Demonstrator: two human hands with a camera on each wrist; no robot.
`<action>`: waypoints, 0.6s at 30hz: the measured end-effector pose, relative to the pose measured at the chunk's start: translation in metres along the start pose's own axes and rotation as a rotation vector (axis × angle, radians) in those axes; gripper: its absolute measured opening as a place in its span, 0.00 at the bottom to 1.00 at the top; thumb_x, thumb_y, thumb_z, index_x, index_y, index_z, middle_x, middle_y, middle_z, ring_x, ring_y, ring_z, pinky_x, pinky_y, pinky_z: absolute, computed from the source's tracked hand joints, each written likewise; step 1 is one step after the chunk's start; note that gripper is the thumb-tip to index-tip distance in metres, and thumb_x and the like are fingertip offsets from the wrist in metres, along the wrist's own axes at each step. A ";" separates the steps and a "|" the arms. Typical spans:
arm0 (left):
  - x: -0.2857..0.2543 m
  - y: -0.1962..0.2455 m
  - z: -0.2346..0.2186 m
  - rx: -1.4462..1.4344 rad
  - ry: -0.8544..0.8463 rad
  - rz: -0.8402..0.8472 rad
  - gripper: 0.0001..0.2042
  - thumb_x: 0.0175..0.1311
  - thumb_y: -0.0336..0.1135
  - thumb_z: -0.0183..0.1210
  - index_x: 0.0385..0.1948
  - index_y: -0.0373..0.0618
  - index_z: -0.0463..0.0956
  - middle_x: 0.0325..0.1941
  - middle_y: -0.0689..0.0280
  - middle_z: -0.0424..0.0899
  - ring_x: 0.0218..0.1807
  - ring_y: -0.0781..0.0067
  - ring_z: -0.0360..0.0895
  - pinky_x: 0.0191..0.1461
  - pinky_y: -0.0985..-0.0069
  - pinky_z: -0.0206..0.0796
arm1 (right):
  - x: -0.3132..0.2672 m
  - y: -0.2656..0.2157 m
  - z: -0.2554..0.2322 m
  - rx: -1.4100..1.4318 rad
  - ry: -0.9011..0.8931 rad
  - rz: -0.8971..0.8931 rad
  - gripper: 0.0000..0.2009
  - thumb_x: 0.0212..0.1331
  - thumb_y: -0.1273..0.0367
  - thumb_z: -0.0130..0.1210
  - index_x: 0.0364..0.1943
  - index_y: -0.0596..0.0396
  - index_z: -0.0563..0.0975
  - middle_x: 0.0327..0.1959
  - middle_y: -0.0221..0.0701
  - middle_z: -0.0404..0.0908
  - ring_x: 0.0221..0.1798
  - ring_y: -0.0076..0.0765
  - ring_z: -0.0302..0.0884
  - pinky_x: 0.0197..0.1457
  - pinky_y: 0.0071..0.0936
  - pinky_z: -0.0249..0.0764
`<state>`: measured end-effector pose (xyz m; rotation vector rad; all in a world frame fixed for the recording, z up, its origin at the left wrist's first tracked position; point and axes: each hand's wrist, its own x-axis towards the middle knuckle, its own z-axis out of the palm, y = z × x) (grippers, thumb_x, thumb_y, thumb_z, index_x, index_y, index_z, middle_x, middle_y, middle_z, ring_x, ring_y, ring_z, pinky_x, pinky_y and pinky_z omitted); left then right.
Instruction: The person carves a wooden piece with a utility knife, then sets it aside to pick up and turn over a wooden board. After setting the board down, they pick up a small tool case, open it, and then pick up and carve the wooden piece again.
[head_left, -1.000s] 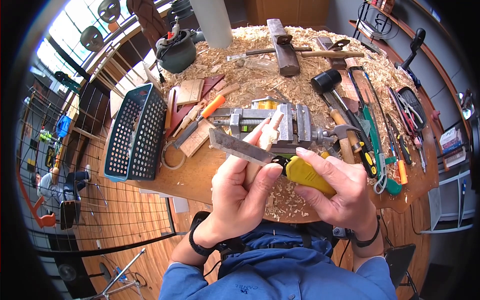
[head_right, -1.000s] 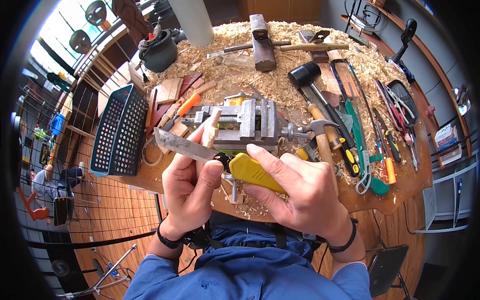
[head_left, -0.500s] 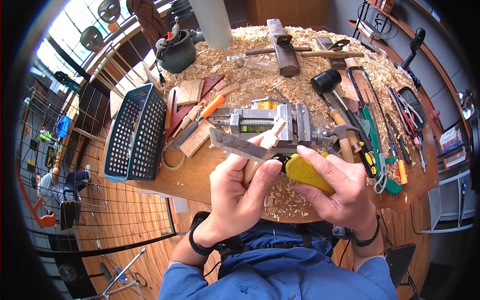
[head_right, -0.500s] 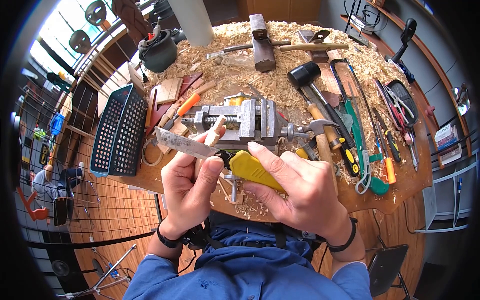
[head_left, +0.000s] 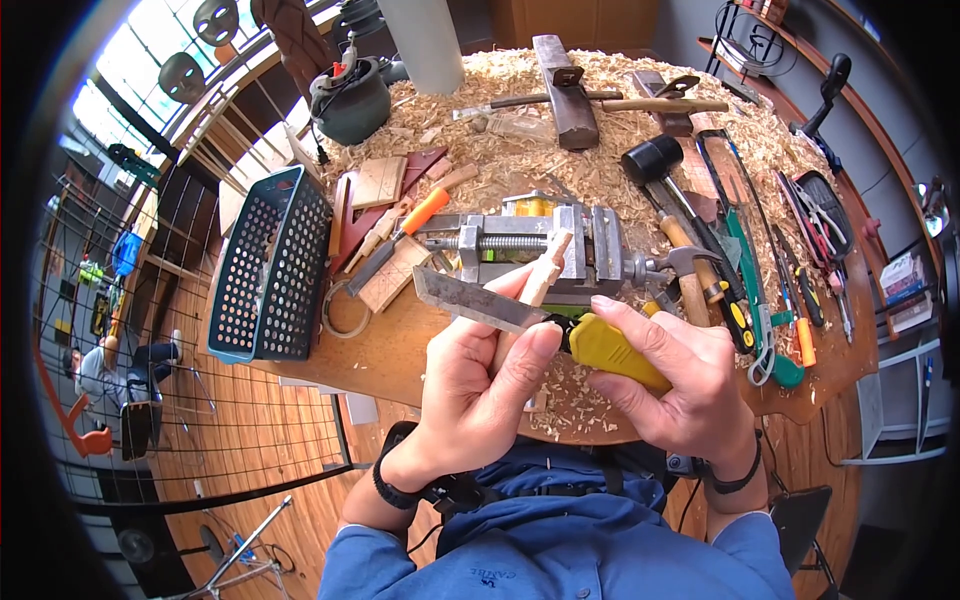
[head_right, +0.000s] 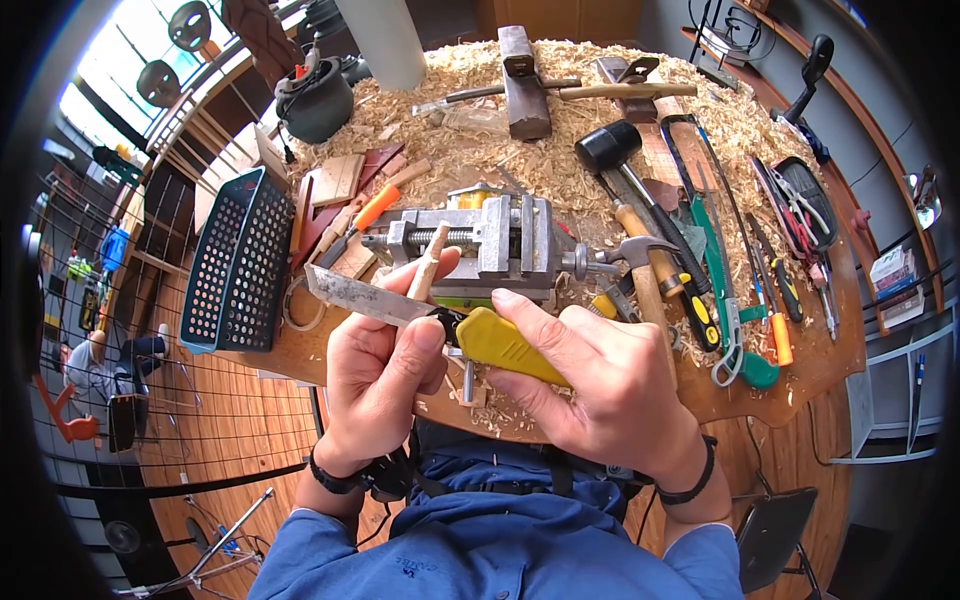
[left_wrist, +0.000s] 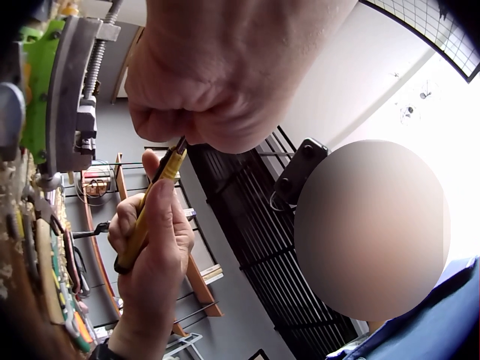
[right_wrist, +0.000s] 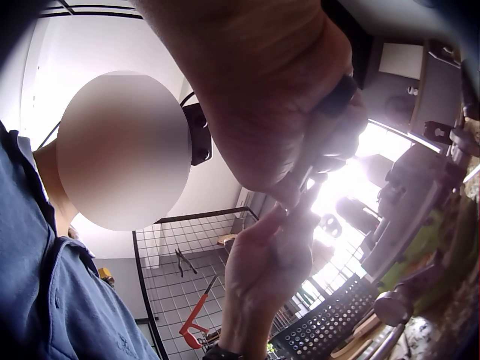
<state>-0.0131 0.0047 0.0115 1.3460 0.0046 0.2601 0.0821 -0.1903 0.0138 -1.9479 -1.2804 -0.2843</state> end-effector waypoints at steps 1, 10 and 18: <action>0.000 0.000 0.000 0.000 0.000 0.000 0.25 0.79 0.31 0.53 0.73 0.30 0.61 0.34 0.75 0.75 0.25 0.92 0.62 0.26 0.88 0.51 | 0.000 0.000 0.000 -0.013 -0.003 0.003 0.30 0.55 0.62 0.72 0.63 0.58 0.79 0.25 0.35 0.78 0.22 0.39 0.78 0.25 0.35 0.74; 0.001 0.001 0.004 0.057 0.079 0.058 0.22 0.79 0.33 0.53 0.69 0.30 0.67 0.39 0.71 0.83 0.25 0.94 0.65 0.27 0.89 0.55 | 0.000 -0.001 -0.001 -0.055 -0.009 0.010 0.31 0.54 0.62 0.73 0.63 0.58 0.79 0.24 0.33 0.76 0.21 0.37 0.76 0.25 0.34 0.73; 0.000 -0.007 -0.001 0.117 0.015 0.125 0.25 0.77 0.29 0.56 0.71 0.28 0.63 0.64 0.60 0.79 0.59 0.81 0.74 0.62 0.81 0.67 | 0.000 0.000 0.000 -0.031 0.024 0.000 0.31 0.54 0.62 0.73 0.63 0.59 0.79 0.24 0.34 0.77 0.21 0.38 0.76 0.24 0.35 0.73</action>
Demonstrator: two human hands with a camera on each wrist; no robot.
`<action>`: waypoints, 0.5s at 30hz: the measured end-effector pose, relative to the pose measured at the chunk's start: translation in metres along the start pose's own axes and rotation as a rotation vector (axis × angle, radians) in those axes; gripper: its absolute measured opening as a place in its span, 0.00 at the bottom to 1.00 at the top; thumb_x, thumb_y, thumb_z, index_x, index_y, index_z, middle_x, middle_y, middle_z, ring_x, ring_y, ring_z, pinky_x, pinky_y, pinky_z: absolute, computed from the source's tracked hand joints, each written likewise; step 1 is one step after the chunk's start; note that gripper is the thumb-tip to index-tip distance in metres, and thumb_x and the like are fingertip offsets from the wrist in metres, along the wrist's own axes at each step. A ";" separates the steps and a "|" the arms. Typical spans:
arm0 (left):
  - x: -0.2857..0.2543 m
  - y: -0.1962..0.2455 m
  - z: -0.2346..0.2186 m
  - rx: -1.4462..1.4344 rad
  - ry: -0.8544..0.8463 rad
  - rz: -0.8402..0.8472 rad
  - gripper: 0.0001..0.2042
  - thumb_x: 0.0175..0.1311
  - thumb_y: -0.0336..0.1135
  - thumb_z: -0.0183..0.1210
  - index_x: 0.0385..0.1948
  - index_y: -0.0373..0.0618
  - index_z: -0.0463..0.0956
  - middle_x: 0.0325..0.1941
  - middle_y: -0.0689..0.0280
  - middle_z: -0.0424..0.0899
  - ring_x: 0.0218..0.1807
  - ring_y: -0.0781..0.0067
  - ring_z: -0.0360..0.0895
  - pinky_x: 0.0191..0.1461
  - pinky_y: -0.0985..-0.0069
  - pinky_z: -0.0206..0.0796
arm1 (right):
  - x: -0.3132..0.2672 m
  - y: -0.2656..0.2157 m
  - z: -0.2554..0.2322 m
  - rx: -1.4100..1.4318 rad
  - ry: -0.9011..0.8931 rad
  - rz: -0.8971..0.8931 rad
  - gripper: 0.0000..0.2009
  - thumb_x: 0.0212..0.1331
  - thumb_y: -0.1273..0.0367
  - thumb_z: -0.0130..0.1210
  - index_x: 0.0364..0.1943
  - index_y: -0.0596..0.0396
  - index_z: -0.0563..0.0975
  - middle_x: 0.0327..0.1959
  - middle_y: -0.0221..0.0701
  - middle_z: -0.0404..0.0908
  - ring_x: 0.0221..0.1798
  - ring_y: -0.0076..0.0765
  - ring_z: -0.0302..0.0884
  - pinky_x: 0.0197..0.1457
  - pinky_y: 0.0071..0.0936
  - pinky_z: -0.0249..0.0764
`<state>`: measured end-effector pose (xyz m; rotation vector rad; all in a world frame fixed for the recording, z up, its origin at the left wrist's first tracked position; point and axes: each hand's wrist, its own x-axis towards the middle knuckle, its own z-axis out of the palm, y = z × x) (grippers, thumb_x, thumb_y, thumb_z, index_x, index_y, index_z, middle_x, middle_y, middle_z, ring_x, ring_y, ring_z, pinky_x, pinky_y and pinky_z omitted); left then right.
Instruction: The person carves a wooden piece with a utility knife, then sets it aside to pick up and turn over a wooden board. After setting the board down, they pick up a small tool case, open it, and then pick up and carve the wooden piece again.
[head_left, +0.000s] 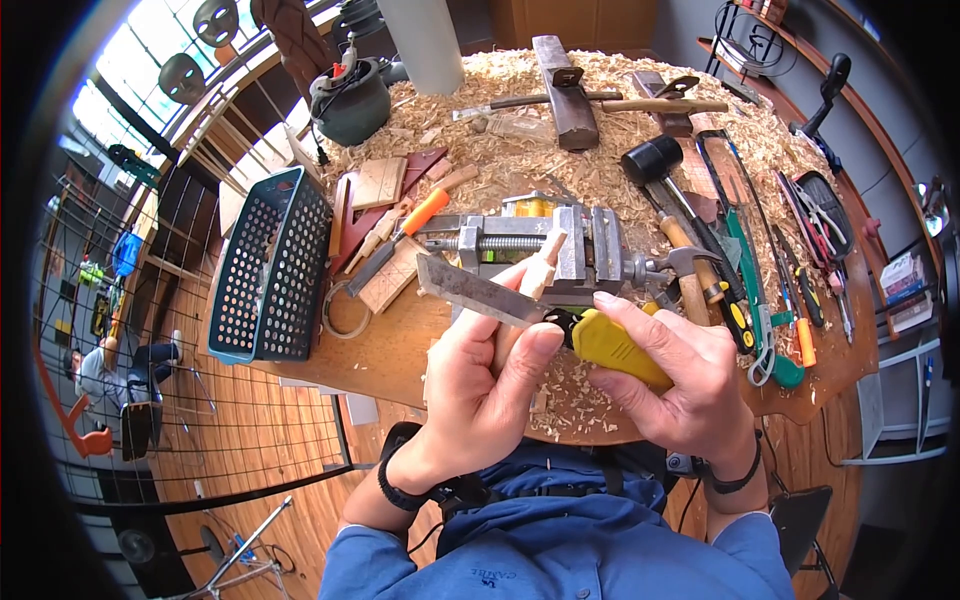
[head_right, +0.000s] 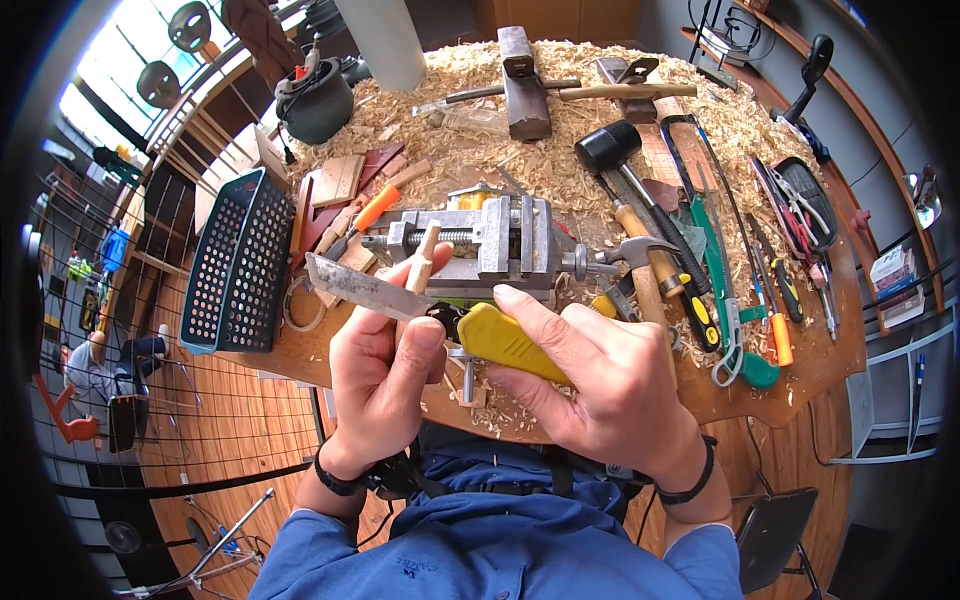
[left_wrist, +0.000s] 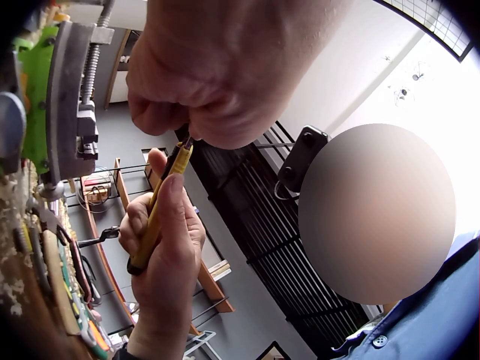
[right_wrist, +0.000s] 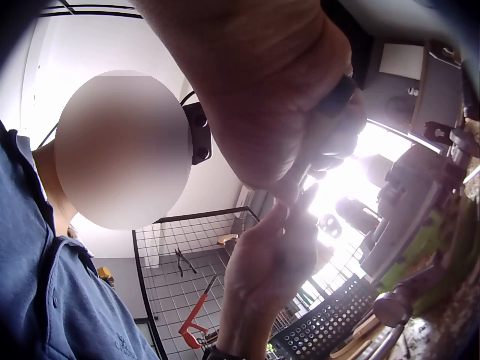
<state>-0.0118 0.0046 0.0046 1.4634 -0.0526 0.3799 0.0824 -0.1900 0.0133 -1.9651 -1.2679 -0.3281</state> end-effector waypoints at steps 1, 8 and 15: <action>0.000 -0.001 0.001 0.000 0.000 0.000 0.25 0.77 0.29 0.56 0.71 0.28 0.63 0.64 0.60 0.79 0.59 0.81 0.74 0.62 0.81 0.67 | 0.000 0.000 0.000 0.016 -0.003 -0.001 0.31 0.55 0.62 0.73 0.63 0.59 0.79 0.24 0.34 0.77 0.21 0.38 0.77 0.25 0.35 0.73; 0.001 0.004 0.007 -0.016 0.065 -0.012 0.22 0.79 0.32 0.54 0.69 0.30 0.65 0.47 0.68 0.82 0.29 0.94 0.65 0.31 0.90 0.58 | 0.000 0.001 0.000 0.006 -0.014 -0.002 0.31 0.55 0.61 0.73 0.63 0.59 0.79 0.24 0.34 0.78 0.21 0.38 0.77 0.25 0.35 0.73; -0.002 0.003 -0.002 0.113 0.068 -0.127 0.18 0.75 0.32 0.61 0.61 0.32 0.76 0.52 0.61 0.84 0.50 0.80 0.77 0.54 0.80 0.70 | 0.002 -0.008 -0.009 -0.023 -0.098 0.090 0.29 0.55 0.65 0.74 0.61 0.61 0.79 0.34 0.43 0.86 0.31 0.45 0.87 0.35 0.34 0.81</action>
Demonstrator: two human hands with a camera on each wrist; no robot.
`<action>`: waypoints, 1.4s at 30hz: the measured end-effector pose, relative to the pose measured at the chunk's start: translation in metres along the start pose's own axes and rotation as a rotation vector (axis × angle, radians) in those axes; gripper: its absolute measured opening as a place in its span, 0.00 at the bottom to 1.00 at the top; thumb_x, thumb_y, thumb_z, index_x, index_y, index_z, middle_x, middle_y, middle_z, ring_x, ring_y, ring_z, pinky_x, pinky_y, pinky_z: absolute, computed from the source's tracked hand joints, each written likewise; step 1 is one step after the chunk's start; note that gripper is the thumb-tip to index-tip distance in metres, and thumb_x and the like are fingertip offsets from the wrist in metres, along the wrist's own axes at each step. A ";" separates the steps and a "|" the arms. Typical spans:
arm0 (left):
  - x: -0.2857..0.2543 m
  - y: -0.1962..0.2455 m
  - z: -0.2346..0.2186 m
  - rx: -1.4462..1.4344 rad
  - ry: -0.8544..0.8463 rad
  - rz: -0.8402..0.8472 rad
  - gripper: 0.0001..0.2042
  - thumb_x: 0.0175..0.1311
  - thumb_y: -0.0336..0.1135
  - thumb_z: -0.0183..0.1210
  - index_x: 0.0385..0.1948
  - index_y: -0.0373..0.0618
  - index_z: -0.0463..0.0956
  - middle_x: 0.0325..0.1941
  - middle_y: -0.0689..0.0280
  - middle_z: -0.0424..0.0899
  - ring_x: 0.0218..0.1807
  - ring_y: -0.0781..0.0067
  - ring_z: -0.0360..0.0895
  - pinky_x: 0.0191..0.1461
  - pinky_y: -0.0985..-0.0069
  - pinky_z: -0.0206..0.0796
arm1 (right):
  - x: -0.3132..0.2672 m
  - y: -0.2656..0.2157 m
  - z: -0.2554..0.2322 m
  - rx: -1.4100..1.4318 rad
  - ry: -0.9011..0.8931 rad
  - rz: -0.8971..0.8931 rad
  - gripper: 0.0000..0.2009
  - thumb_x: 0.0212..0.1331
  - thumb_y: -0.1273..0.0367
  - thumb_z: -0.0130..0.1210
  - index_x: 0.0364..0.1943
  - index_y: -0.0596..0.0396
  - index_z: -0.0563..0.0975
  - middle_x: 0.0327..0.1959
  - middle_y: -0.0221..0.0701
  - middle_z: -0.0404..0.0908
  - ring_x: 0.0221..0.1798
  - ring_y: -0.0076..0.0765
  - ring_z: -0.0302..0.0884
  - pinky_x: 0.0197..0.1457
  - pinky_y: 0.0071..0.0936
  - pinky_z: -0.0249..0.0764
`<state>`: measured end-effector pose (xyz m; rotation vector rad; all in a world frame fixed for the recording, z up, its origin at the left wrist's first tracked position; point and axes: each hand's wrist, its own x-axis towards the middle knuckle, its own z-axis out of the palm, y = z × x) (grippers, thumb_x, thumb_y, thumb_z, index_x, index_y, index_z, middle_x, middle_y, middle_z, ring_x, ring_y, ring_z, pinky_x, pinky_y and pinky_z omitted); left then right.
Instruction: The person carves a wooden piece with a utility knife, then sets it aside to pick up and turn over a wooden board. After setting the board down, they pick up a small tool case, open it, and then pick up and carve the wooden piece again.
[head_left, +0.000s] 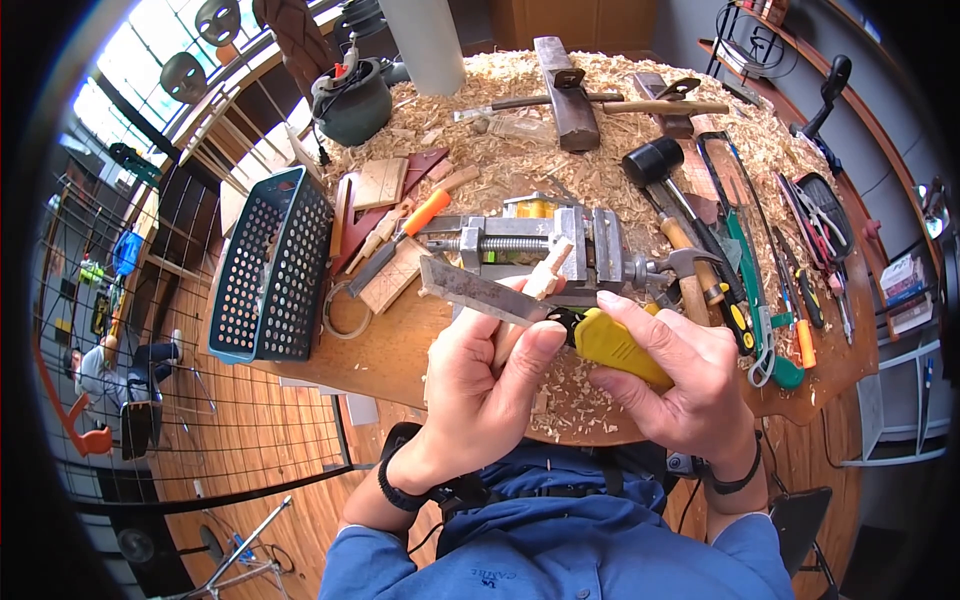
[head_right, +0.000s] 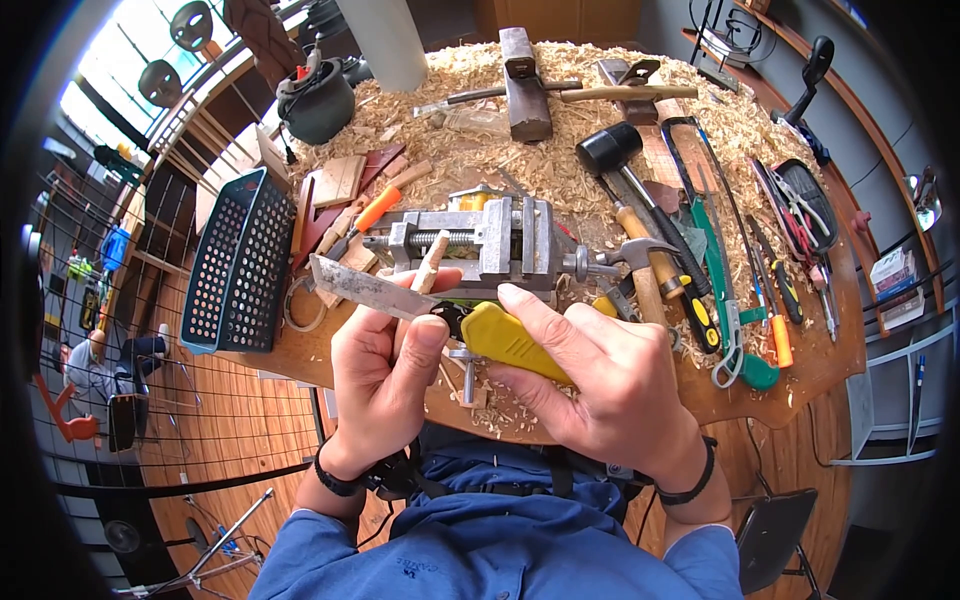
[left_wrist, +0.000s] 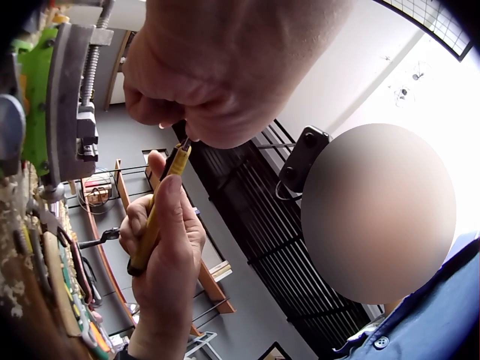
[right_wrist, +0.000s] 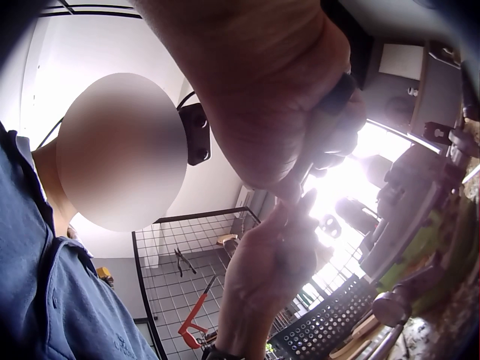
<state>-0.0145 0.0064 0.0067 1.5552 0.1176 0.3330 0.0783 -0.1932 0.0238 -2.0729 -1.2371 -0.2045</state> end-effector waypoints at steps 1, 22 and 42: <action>0.000 0.000 0.000 0.000 0.000 0.000 0.18 0.75 0.32 0.61 0.61 0.32 0.76 0.52 0.61 0.84 0.50 0.80 0.77 0.54 0.80 0.70 | 0.000 0.000 0.000 0.005 0.002 0.002 0.29 0.55 0.65 0.74 0.61 0.61 0.79 0.35 0.44 0.86 0.31 0.45 0.87 0.35 0.34 0.81; 0.001 0.000 -0.001 0.029 -0.013 -0.012 0.15 0.75 0.32 0.61 0.57 0.34 0.77 0.48 0.62 0.84 0.45 0.81 0.77 0.49 0.79 0.70 | 0.000 0.007 0.009 0.007 0.115 -0.089 0.30 0.54 0.62 0.74 0.62 0.58 0.80 0.23 0.34 0.76 0.20 0.37 0.75 0.24 0.35 0.71; -0.001 -0.005 0.002 -0.074 0.002 0.121 0.27 0.75 0.27 0.59 0.72 0.28 0.61 0.63 0.57 0.79 0.61 0.75 0.75 0.66 0.77 0.66 | 0.001 0.007 0.011 0.042 0.105 -0.097 0.30 0.54 0.63 0.74 0.62 0.59 0.79 0.24 0.36 0.78 0.21 0.39 0.77 0.25 0.36 0.73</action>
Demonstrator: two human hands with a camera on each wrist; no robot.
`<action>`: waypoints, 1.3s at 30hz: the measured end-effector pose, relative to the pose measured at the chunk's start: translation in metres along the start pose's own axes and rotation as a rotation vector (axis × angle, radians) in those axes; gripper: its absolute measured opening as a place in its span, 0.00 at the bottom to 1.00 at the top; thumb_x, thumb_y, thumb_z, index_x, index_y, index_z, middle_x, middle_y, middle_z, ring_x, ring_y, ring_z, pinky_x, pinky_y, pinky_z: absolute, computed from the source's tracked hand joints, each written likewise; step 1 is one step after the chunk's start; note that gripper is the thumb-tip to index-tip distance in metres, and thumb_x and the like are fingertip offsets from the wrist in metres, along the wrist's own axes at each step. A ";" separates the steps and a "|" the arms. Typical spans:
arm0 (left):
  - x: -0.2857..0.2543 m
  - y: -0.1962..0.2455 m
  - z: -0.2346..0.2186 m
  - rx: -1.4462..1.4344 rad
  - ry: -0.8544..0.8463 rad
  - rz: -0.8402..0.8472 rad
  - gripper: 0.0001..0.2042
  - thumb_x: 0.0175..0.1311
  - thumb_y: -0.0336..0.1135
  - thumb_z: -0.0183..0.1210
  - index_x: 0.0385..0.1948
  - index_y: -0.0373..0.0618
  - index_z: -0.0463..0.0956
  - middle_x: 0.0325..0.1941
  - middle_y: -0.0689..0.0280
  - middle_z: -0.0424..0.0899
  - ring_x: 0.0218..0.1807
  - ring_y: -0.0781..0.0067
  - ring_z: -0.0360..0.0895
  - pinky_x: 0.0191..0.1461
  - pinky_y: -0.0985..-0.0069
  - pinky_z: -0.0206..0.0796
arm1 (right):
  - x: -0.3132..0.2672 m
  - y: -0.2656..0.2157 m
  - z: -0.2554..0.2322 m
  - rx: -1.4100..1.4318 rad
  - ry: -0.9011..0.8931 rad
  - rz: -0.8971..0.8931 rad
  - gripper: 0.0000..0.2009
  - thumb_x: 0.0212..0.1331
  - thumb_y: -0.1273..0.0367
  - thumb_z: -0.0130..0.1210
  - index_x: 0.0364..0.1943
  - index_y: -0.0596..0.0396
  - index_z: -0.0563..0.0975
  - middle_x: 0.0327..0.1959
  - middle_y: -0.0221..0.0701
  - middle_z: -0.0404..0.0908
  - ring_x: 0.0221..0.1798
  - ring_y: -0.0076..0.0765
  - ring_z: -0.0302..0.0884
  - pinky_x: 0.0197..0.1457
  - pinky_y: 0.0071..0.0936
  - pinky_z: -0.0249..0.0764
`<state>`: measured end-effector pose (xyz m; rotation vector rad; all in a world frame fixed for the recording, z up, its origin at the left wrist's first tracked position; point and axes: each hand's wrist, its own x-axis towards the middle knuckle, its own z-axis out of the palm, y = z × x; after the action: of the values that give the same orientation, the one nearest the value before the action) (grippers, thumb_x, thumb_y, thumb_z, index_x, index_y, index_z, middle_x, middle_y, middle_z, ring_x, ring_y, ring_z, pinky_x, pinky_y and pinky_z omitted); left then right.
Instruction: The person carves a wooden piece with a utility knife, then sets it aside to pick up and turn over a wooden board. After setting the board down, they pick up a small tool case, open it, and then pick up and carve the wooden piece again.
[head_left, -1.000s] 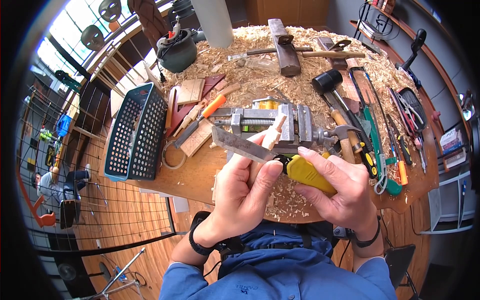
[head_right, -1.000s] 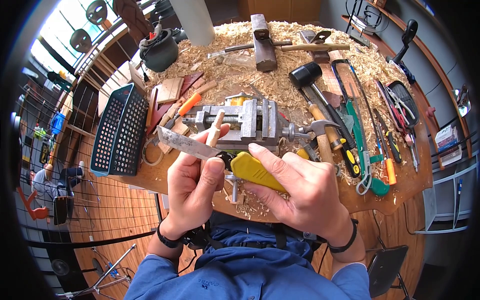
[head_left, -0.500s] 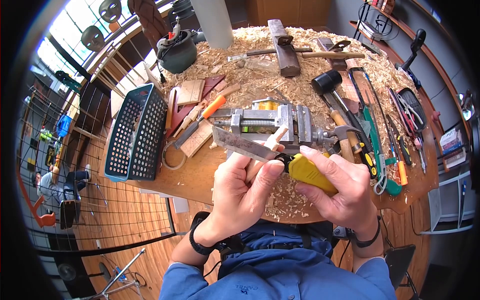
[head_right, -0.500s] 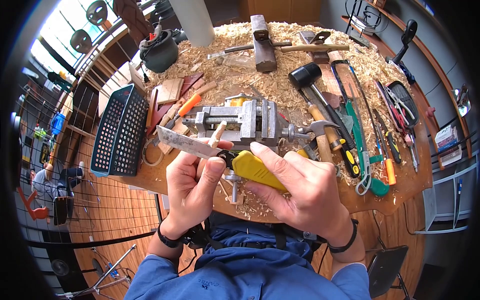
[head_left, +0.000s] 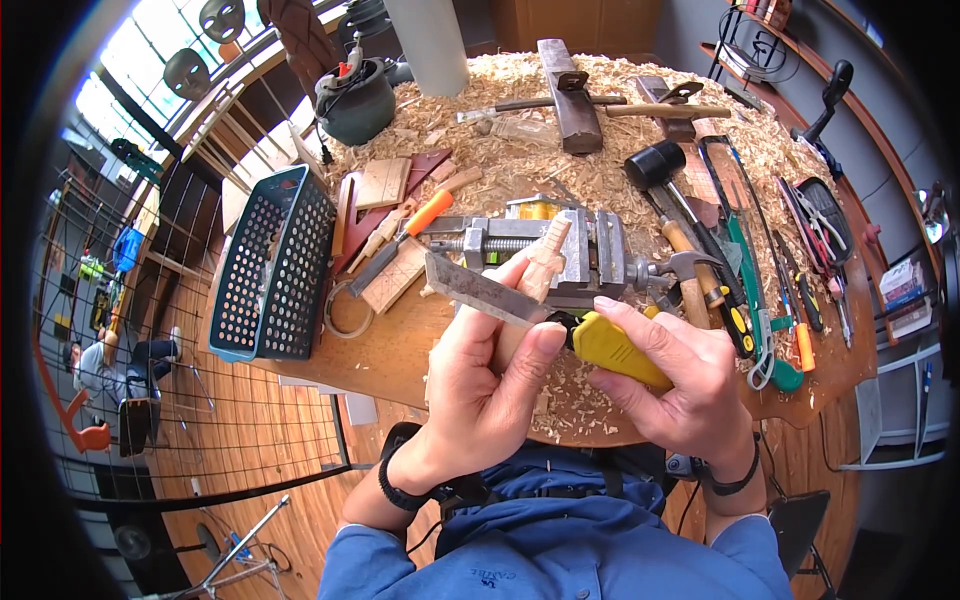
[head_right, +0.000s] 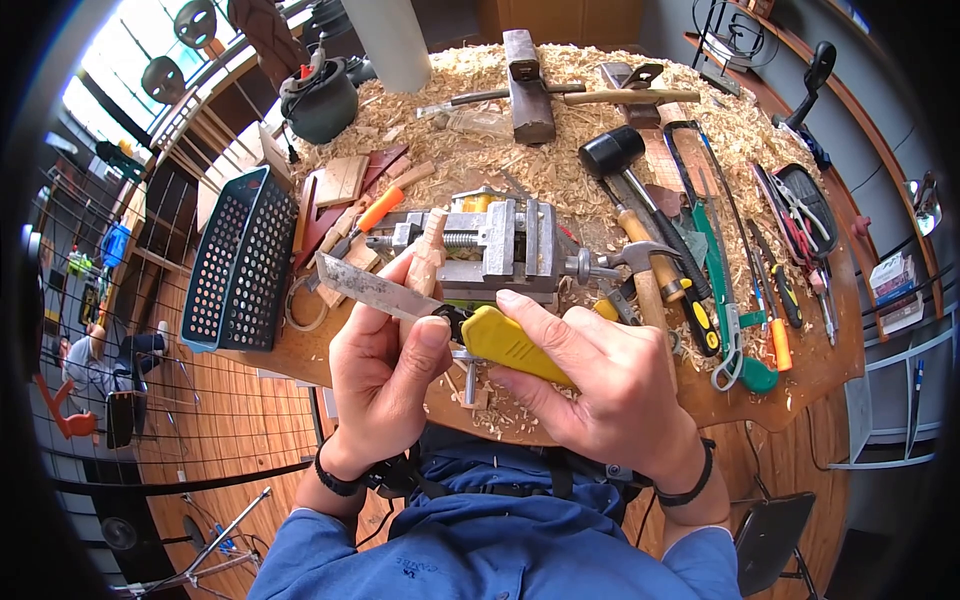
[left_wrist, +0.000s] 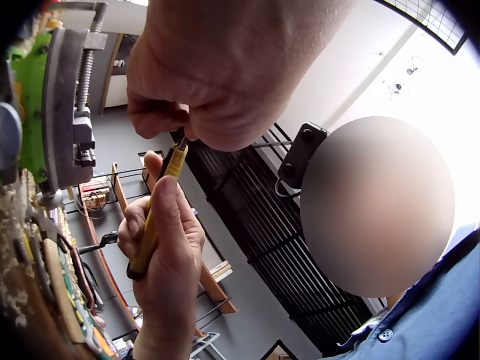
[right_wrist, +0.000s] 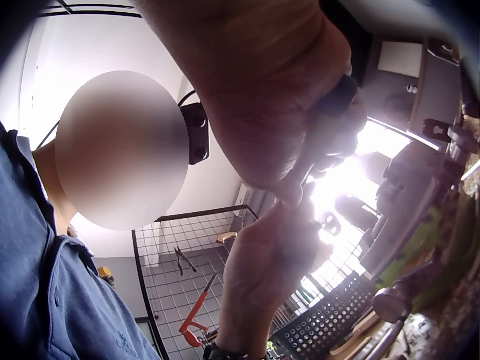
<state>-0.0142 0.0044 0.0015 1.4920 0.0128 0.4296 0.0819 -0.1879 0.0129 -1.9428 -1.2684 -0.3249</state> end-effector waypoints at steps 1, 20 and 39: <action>0.000 0.000 0.000 0.000 0.000 0.000 0.27 0.75 0.27 0.59 0.72 0.28 0.61 0.63 0.57 0.79 0.61 0.75 0.75 0.66 0.77 0.66 | 0.000 -0.001 -0.001 -0.002 -0.021 0.014 0.30 0.54 0.63 0.74 0.62 0.58 0.79 0.25 0.36 0.79 0.22 0.39 0.77 0.25 0.36 0.73; 0.004 -0.005 -0.001 0.075 0.040 0.127 0.23 0.72 0.28 0.63 0.65 0.28 0.70 0.49 0.64 0.86 0.49 0.82 0.78 0.54 0.82 0.72 | -0.001 0.001 -0.001 -0.032 -0.016 -0.005 0.31 0.54 0.62 0.74 0.63 0.58 0.79 0.24 0.34 0.77 0.21 0.37 0.75 0.25 0.35 0.72; 0.006 0.000 0.004 -0.002 0.063 0.106 0.21 0.72 0.30 0.65 0.62 0.29 0.73 0.51 0.62 0.86 0.50 0.82 0.79 0.53 0.82 0.73 | 0.000 -0.001 -0.001 -0.017 -0.003 0.013 0.30 0.54 0.63 0.74 0.61 0.59 0.80 0.24 0.35 0.78 0.21 0.38 0.77 0.25 0.35 0.73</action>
<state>-0.0081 0.0025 0.0034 1.4808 -0.0171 0.5625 0.0815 -0.1888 0.0140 -1.9653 -1.2586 -0.3274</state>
